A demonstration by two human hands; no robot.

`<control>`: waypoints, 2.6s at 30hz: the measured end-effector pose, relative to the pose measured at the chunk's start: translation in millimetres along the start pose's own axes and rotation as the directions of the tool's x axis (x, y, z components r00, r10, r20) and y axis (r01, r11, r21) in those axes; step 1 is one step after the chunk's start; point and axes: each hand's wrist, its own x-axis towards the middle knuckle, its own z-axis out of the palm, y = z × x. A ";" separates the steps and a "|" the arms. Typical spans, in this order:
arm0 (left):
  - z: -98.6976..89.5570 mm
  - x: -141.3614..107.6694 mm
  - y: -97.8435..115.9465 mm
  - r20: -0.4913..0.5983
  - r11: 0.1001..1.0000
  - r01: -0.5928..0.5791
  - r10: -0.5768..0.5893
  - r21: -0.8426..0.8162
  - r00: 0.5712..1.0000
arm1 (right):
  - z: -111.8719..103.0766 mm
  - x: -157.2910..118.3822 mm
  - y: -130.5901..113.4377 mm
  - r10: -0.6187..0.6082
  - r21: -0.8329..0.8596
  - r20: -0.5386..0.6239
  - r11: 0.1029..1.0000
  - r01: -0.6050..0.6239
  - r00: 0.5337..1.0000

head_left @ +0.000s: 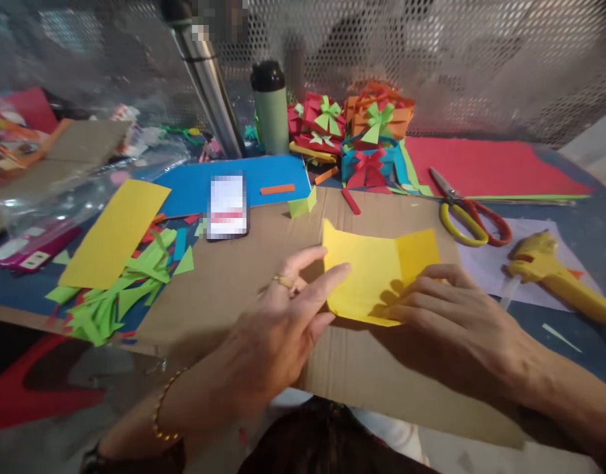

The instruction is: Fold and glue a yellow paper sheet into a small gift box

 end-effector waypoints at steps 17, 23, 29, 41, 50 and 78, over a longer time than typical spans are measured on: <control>-42.0 49.8 -24.3 0.412 0.981 -0.180 0.135 0.071 0.901 | -0.5 -2.9 -8.0 0.128 0.028 0.030 0.991 -0.129 0.991; -35.8 50.1 -21.6 0.404 0.994 0.009 0.035 -0.107 0.914 | 0.1 2.2 -9.9 0.091 0.016 0.009 0.996 -0.091 0.996; -22.5 39.5 -13.3 0.465 0.968 0.184 -0.085 -0.171 0.881 | -0.3 5.1 -6.3 0.038 0.013 -0.010 0.999 -0.038 0.999; -12.6 62.7 -8.9 0.622 0.984 0.172 -0.112 -0.036 0.775 | 11.2 2.0 -1.8 -0.027 0.040 -0.139 0.999 0.033 0.990; -6.7 64.2 -13.9 0.586 0.990 0.140 -0.105 -0.015 0.804 | 8.4 4.2 -1.1 -0.020 0.053 -0.129 0.998 0.027 0.991; 7.3 54.2 -29.2 0.382 0.936 -0.212 0.095 0.280 0.920 | 1.4 5.2 -6.2 -0.004 0.063 -0.057 0.998 0.007 0.998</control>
